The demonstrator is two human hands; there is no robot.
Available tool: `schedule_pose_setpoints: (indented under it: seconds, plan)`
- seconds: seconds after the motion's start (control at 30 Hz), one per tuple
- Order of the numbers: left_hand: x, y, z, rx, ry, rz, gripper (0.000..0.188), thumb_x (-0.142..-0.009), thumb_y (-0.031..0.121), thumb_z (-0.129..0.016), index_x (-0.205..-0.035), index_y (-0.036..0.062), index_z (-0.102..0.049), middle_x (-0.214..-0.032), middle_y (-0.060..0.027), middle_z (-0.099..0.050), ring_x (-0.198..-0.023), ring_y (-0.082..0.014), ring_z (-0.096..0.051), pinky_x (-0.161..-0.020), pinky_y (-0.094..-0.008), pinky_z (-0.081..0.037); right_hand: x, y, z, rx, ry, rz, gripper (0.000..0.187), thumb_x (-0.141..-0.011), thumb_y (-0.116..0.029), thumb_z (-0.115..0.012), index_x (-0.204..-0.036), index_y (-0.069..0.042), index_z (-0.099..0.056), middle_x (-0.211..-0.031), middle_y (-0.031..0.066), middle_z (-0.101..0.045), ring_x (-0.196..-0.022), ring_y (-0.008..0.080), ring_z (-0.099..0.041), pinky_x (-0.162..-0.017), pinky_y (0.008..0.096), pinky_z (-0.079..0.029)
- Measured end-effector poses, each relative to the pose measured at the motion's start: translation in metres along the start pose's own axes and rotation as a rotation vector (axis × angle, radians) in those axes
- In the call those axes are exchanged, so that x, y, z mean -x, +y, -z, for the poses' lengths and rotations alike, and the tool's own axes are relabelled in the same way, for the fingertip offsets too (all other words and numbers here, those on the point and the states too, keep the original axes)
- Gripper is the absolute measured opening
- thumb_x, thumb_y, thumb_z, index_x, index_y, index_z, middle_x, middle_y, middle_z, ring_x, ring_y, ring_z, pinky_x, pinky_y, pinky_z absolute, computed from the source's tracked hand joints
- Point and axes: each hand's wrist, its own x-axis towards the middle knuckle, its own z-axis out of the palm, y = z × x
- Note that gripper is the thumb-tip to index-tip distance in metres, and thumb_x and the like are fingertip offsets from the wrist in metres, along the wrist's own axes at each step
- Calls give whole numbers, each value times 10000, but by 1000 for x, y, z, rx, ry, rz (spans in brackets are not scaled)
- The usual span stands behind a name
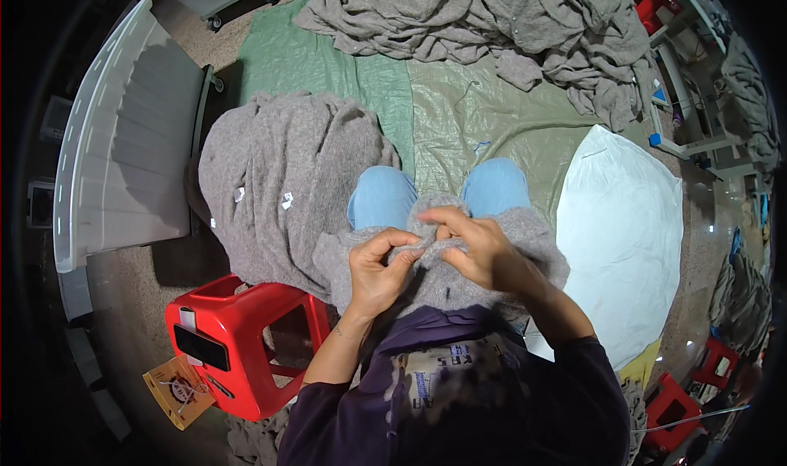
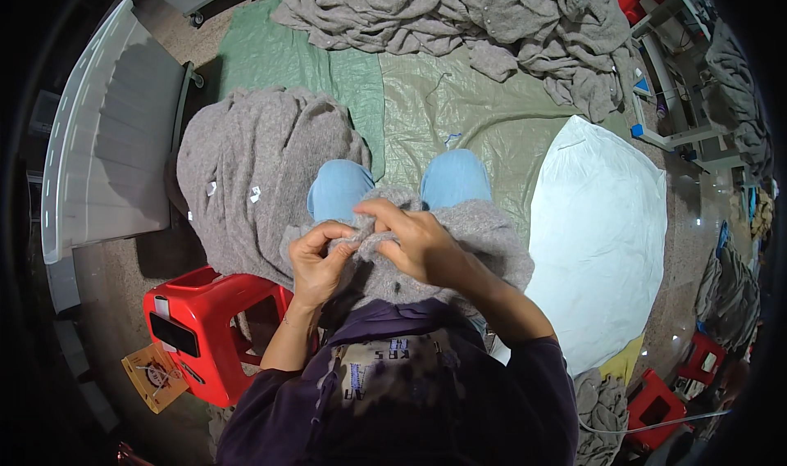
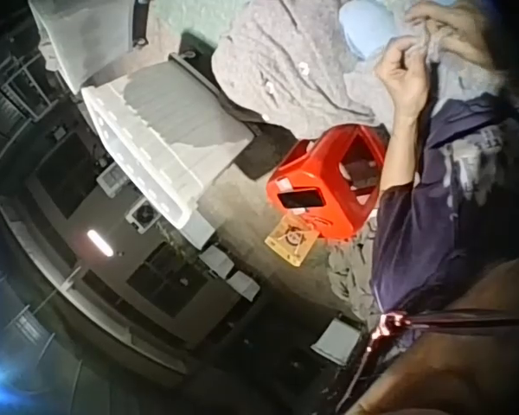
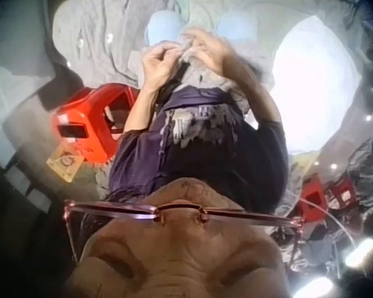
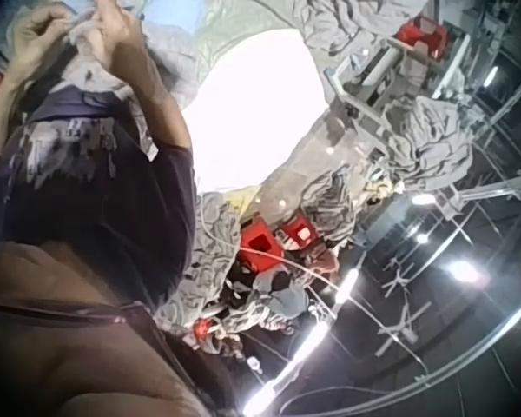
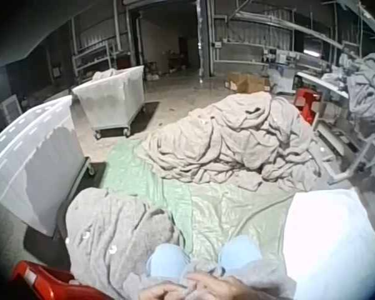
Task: Inspecting grey fabric pieces and removing loose threads while sitting on the floor.
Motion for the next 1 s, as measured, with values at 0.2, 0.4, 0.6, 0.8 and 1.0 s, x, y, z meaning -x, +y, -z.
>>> schedule_pose_setpoints:
  seconds: [0.2, 0.4, 0.6, 0.8, 1.0]
  plan:
    - [3, -4, -4, -6, 48, -27, 125, -784, -79, -620, -885, -14, -657, -807, -54, -656, -736, -94, -588, -672, -220, -461, 5, 14, -6, 276, -56, 171, 158, -703, 13, -619, -829, 6, -523, -706, 145, -541, -607, 349, -577, -501, 390, -446]
    - [16, -5, -22, -166, 261, -248, 128, -796, -76, -586, -896, -19, -642, -823, -79, -642, -721, -106, -561, -640, -229, -442, 20, 8, -41, 404, 294, 208, 227, -646, 50, -623, -862, 6, -569, -688, 149, -515, -587, 332, -555, -494, 394, -433]
    - [1, -4, -6, -146, -74, -23, 280, -815, -30, -605, -1088, 14, -650, -921, -109, -674, -806, -131, -597, -712, -241, -465, 20, 26, -41, 437, 340, 218, 339, -630, 90, -600, -958, 9, -568, -743, 139, -512, -614, 274, -550, -529, 351, -443]
    - [-4, -20, 53, -73, -208, 460, 95, -834, 43, -670, -916, -4, -671, -860, -11, -659, -736, -40, -543, -677, -190, -428, 27, 33, 22, -67, 453, -462, 205, -770, -3, -609, -972, -2, -574, -930, 134, -557, -760, 206, -567, -691, 288, -462]
    - [-5, -13, 18, 291, -60, 342, 121, -906, 117, -608, -878, 0, -619, -766, 47, -578, -689, -13, -472, -616, -165, -371, -5, -8, 0, 235, 89, -151, 183, -815, -96, -633, -969, -3, -600, -957, 120, -577, -753, 230, -588, -679, 296, -459]
